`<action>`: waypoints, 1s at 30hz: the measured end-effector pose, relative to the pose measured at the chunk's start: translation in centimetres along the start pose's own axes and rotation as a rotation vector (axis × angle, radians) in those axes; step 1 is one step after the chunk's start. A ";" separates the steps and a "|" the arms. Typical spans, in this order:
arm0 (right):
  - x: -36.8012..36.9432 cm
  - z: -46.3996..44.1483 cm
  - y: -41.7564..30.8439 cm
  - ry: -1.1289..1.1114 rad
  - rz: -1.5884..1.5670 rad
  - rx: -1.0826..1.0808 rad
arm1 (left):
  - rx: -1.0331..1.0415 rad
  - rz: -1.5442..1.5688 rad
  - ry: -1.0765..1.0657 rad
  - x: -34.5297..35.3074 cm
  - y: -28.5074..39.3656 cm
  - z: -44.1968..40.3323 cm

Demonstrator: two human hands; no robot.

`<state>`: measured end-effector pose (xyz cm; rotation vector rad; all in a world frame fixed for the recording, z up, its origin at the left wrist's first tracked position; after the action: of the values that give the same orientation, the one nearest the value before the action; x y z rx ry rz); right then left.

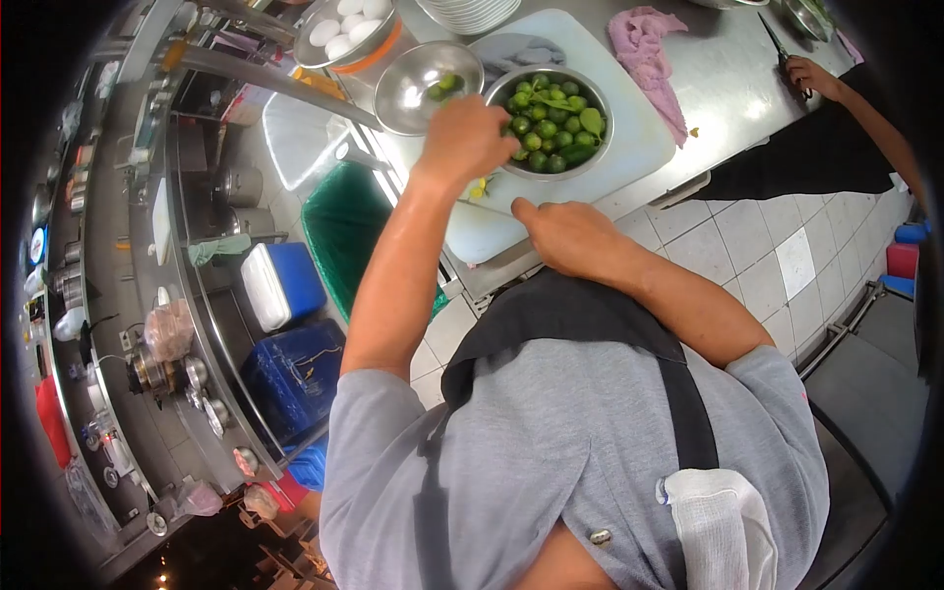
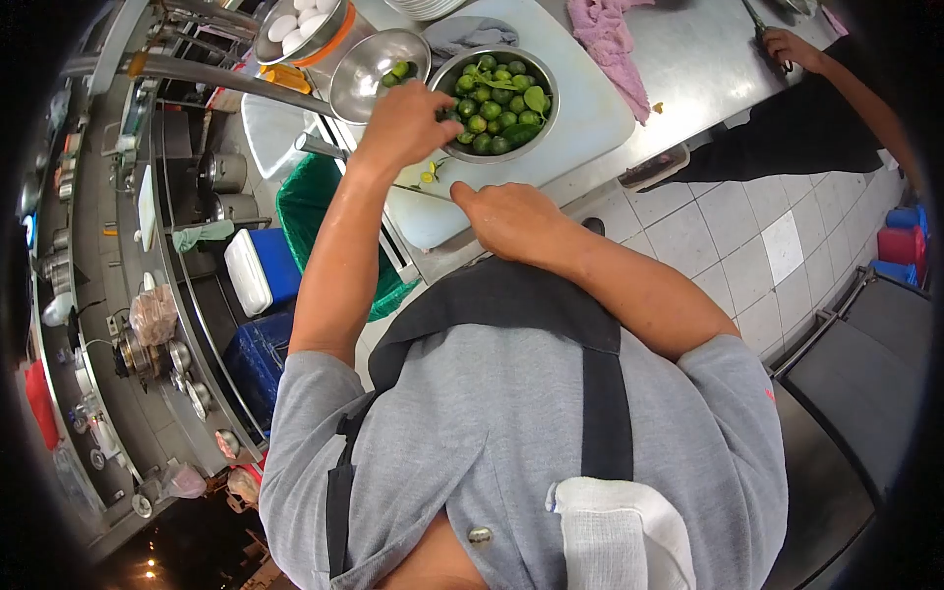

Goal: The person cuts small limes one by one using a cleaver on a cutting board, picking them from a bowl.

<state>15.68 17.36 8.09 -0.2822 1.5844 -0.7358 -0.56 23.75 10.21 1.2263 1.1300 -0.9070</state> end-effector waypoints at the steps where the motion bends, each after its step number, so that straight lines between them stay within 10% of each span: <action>1: 0.0 0.0 0.1 -0.004 0.001 0.002 | 0.037 -0.107 -0.045 0.7 0.9 -0.1; 16: 0.6 -0.1 -0.6 0.016 0.035 -0.077 | 0.171 0.187 -0.028 0.7 2.3 0.1; 22: 0.2 -0.1 -0.2 -0.007 0.013 -0.028 | -0.040 0.740 0.300 -5.9 -0.2 6.7; 30: -0.3 0.2 0.8 0.025 -0.050 0.082 | -0.375 0.540 0.456 2.6 -6.3 18.0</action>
<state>16.09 18.10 7.89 -0.2539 1.5713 -0.8441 -3.14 5.16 5.81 1.3547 1.1646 0.0005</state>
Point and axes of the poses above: each hand's wrist, its own z-axis away from the middle knuckle, its own x-axis out of the palm, y = z × x, the point moved 6 cm from there along -z, towards the middle knuckle, and after that the axes turned 12 degrees about -x, right-handed, at the moved point
